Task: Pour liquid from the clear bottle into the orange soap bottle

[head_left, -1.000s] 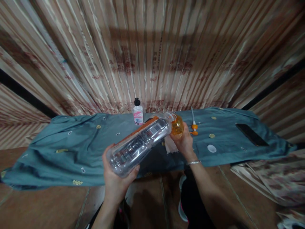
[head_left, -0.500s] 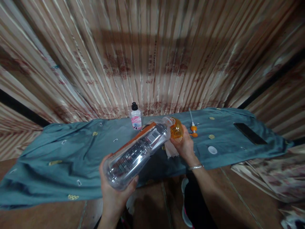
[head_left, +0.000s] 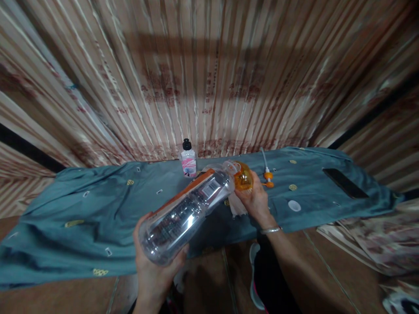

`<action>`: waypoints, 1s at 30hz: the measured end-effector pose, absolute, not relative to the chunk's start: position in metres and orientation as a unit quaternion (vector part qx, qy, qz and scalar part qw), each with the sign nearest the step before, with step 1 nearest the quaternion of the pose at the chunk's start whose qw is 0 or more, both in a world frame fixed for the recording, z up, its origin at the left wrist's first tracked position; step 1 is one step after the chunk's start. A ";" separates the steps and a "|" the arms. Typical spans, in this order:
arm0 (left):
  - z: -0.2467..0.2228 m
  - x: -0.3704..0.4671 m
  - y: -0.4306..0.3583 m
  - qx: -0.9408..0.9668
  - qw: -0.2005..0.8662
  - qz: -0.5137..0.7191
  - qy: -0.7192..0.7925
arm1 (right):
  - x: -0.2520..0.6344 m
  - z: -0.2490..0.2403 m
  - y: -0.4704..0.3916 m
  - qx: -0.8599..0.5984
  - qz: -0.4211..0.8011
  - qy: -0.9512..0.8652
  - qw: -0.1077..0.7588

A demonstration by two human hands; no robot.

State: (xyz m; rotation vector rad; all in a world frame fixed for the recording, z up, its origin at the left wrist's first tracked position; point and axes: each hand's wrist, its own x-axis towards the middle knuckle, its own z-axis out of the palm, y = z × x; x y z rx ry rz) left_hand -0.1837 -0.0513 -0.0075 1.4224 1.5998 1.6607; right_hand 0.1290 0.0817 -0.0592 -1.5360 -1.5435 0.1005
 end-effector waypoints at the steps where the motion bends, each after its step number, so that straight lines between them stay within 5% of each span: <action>1: -0.010 -0.187 -0.051 0.517 0.215 0.600 0.571 | 0.129 -0.060 0.082 -0.622 0.037 -0.630 0.463; 30: -0.012 -0.191 -0.050 0.513 0.244 0.587 0.577 | 0.127 -0.056 0.080 -0.606 0.026 -0.633 0.481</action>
